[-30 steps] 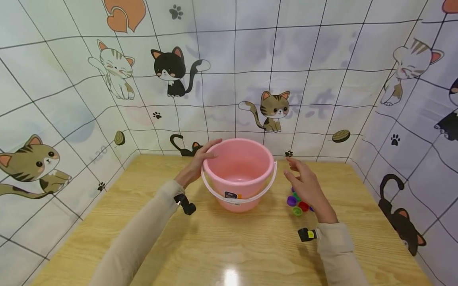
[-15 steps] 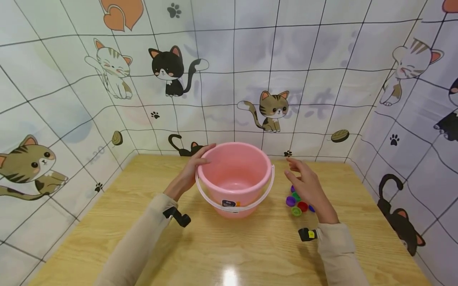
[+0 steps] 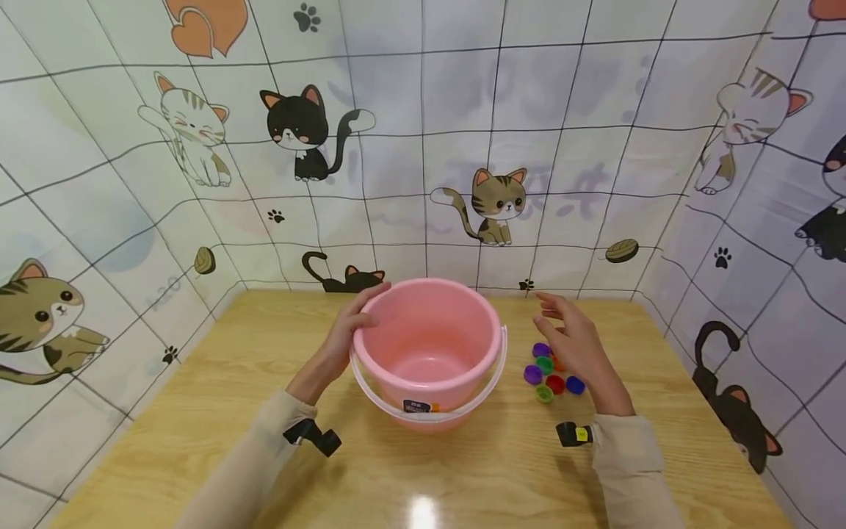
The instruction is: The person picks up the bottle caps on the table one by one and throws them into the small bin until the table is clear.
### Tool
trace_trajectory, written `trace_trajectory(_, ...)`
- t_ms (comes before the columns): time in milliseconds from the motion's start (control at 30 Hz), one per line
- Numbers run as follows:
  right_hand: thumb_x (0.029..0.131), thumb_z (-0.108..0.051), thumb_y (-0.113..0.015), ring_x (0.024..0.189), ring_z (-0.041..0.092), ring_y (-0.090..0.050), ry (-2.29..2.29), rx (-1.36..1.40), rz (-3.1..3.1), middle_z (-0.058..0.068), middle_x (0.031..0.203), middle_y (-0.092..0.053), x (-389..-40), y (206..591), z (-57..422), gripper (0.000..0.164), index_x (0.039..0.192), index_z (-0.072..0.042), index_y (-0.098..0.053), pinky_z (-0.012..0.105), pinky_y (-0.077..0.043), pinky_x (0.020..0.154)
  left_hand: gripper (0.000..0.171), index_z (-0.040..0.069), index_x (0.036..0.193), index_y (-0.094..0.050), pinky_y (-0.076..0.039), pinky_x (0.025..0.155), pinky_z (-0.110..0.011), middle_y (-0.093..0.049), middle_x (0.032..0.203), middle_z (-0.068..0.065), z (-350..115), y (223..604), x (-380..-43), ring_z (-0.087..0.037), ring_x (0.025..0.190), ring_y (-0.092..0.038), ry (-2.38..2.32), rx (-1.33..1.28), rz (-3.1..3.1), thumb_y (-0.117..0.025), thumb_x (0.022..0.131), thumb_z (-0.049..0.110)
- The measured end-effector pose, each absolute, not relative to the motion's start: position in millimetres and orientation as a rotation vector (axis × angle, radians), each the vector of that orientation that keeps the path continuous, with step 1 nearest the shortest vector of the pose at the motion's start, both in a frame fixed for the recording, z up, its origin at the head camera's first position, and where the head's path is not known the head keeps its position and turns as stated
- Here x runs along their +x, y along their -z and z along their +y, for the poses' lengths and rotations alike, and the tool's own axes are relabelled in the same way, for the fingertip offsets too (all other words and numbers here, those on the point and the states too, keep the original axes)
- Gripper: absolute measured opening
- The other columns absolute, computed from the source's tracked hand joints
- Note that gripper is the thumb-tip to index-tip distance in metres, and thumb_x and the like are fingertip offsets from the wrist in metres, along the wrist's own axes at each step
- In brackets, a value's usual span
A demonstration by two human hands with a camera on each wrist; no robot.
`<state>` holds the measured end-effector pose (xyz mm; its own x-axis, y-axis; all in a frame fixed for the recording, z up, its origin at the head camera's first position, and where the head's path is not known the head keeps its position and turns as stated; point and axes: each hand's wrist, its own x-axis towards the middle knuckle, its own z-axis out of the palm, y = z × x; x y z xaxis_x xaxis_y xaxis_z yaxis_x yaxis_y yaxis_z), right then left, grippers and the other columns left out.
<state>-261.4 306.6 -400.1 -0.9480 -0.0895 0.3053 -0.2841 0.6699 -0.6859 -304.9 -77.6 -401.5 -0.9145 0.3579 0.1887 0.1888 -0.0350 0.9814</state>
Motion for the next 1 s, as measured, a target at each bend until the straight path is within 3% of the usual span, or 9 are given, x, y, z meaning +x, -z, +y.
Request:
trace_trajectory(233,0.100,-0.036,-0.045,0.125,0.037,-0.047,-1.144,0.271,-2.647,0.018,0.138,-0.050,-261,400,312,0.051,0.144,-0.010,-0.039,0.061,-0.041,0.098,0.065,0.024,0.144,-0.045,-0.048,0.092,-0.036,-0.043,0.146,0.003,-79,403,-289,-0.028,0.125,-0.047,-2.114,0.647,2.118,-0.046,0.081,0.005)
trace_trajectory(367,0.100,-0.038,-0.044,0.124,0.037,-0.046,-1.141,0.262,-2.649,0.019,0.138,-0.050,-261,402,316,0.053,0.144,-0.009,-0.040,0.062,-0.040,0.098,0.065,0.021,0.143,-0.045,-0.047,0.093,-0.030,-0.043,0.147,0.003,-78,406,-282,-0.028,0.127,-0.046,-2.126,0.685,2.116,-0.047,0.081,0.004)
trace_trajectory(500,0.100,-0.038,-0.044,0.122,0.038,-0.047,-1.123,0.267,-2.657,0.020,0.139,-0.049,-260,405,320,0.053,0.143,-0.008,-0.040,0.062,-0.040,0.098,0.062,0.019,0.143,-0.044,-0.050,0.094,-0.040,-0.044,0.146,-0.002,-78,408,-276,-0.031,0.126,-0.047,-2.146,0.709,2.102,-0.050,0.082,0.008)
trace_trajectory(800,0.100,-0.040,-0.043,0.121,0.039,-0.048,-1.097,0.246,-2.666,0.021,0.136,-0.052,-259,411,325,0.053,0.141,-0.006,-0.043,0.062,-0.040,0.098,0.065,0.014,0.146,-0.040,-0.053,0.089,-0.049,-0.042,0.147,-0.011,-77,406,-271,-0.039,0.128,-0.045,-2.145,0.773,2.061,-0.058,0.083,0.012)
trace_trajectory(1000,0.100,-0.042,-0.043,0.120,0.042,-0.049,-1.060,0.218,-2.701,0.022,0.134,-0.053,-261,411,332,0.052,0.139,-0.007,-0.045,0.063,-0.042,0.094,0.065,0.015,0.146,-0.041,-0.054,0.089,-0.039,-0.043,0.145,-0.012,-75,402,-273,-0.037,0.126,-0.046,-2.137,0.762,2.073,-0.059,0.083,0.013)
